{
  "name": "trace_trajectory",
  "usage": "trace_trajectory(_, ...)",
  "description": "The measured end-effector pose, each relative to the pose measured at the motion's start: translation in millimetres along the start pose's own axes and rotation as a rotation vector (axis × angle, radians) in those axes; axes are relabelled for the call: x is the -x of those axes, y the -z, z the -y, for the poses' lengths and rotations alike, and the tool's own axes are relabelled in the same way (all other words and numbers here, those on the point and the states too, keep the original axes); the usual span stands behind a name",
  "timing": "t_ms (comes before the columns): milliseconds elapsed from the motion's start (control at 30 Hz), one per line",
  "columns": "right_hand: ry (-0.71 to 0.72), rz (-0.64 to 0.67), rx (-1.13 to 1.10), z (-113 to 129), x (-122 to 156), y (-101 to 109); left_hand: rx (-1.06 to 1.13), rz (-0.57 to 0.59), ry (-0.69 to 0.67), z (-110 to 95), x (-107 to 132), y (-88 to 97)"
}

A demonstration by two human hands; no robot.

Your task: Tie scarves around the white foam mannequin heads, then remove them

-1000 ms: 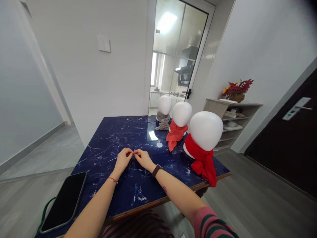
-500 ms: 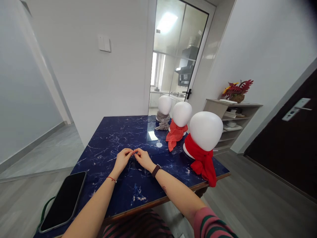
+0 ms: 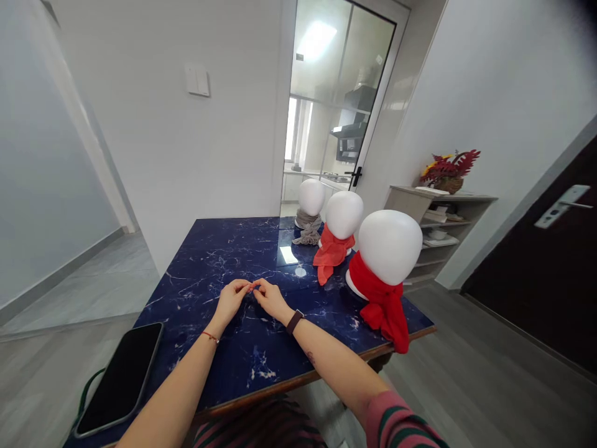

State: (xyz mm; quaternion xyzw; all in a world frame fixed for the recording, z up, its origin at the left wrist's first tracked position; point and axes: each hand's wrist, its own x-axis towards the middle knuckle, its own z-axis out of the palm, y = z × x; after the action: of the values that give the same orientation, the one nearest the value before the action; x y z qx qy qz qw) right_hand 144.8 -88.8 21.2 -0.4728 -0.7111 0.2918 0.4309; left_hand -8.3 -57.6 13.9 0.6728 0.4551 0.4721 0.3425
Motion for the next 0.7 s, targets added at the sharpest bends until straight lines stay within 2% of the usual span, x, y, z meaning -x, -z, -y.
trace_trajectory(700,-0.006,-0.002,0.000,0.9,-0.1,0.3,0.006,-0.053,-0.020,-4.2,2.1,-1.0)
